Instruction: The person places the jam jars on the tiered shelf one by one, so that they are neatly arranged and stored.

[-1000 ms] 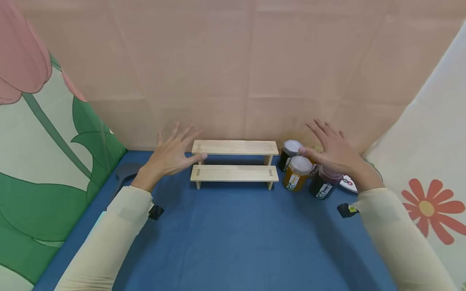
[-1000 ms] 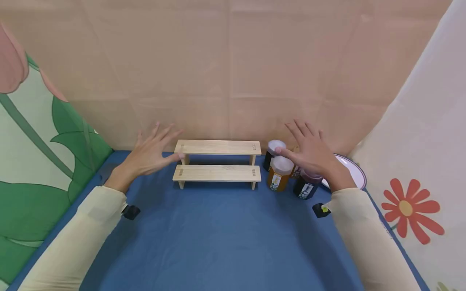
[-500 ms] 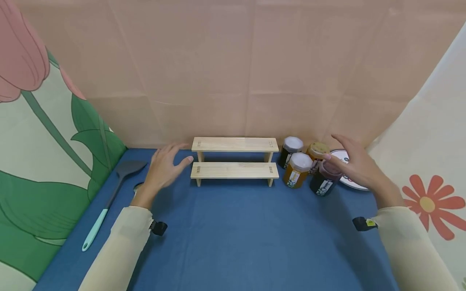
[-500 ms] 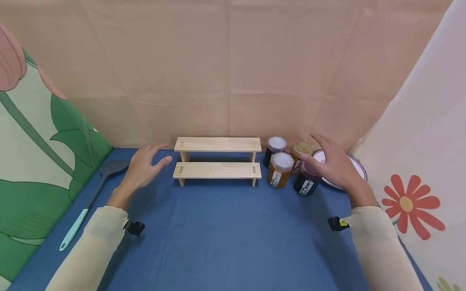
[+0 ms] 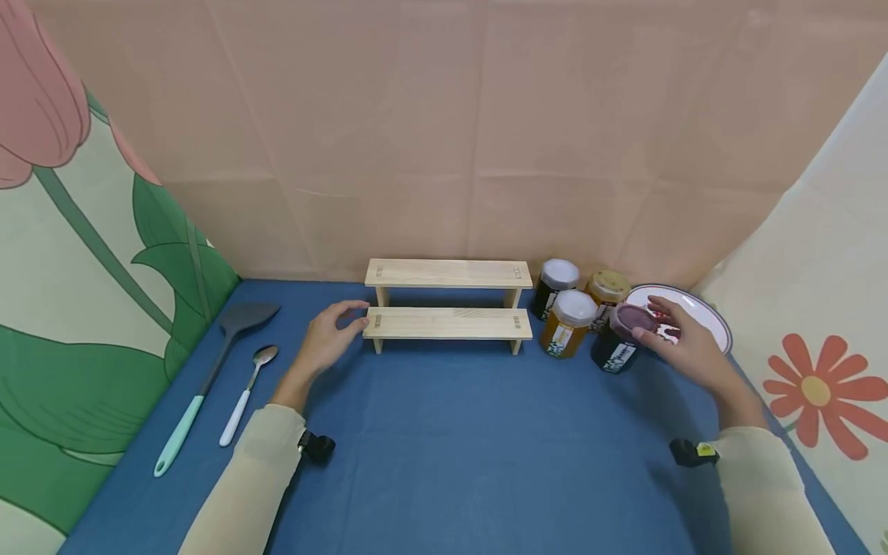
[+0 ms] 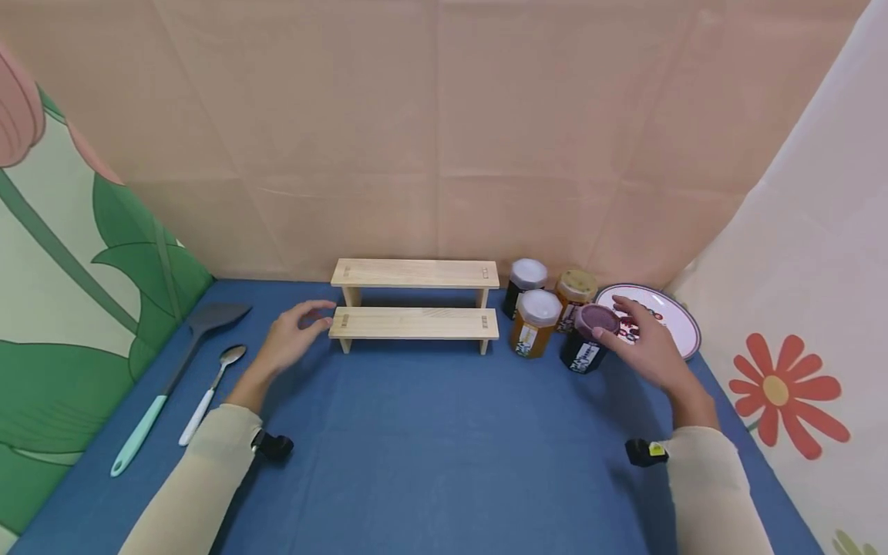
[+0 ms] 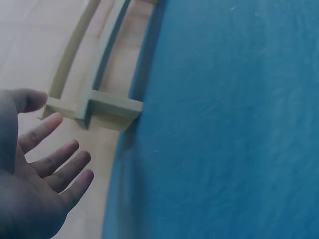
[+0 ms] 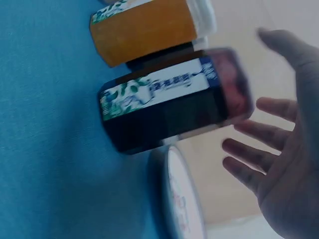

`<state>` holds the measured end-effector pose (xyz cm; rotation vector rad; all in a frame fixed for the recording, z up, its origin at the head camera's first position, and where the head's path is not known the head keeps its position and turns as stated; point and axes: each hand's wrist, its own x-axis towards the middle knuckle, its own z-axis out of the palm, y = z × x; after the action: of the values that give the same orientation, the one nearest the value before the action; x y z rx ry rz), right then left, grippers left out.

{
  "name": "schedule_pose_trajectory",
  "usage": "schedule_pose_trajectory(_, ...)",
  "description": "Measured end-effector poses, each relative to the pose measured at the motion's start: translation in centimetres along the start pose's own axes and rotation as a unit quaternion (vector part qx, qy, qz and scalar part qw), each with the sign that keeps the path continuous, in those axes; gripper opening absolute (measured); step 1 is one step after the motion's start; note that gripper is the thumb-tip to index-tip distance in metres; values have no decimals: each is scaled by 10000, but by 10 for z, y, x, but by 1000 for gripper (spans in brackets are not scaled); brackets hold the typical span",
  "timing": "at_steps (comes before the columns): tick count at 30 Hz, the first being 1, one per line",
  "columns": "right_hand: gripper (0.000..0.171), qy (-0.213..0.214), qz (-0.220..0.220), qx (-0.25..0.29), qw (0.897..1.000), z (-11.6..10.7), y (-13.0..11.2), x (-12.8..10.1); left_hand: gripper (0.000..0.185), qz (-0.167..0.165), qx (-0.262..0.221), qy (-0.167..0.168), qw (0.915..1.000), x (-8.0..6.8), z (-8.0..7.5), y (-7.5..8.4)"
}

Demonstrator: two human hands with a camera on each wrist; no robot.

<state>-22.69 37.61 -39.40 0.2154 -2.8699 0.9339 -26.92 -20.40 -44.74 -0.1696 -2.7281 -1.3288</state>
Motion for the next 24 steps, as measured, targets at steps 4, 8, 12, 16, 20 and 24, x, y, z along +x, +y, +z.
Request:
schedule_pose_trajectory(4, 84, -181, 97, 39, 9998, 8, 10, -3, 34, -194, -462, -62, 9987, 0, 8, -7)
schedule_pose_trajectory(8, 83, -155, 42, 250, 9996, 13, 17, -1, 32, -205, -703, -87, 9973, -1, 12, -11)
schedule_pose_trajectory(12, 80, -121, -22, 545, 9984, 17, 23, 2, 31, -166, -782, -49, 9968, -1, 13, -14)
schedule_pose_trajectory(16, 78, -154, 47, 812, 9966, 20, 30, 5, 32, -249, -977, -115, 9948, 0, 14, -17)
schedule_pose_trajectory(20, 76, -148, 111, 1198, 9926, 25, 38, 6, 34, -521, -1435, -219, 9880, 1, 17, -22)
schedule_pose_trajectory(24, 76, -120, 259, 1457, 9889, 28, 41, 5, 35, -718, -1817, -244, 9804, 3, 21, -28)
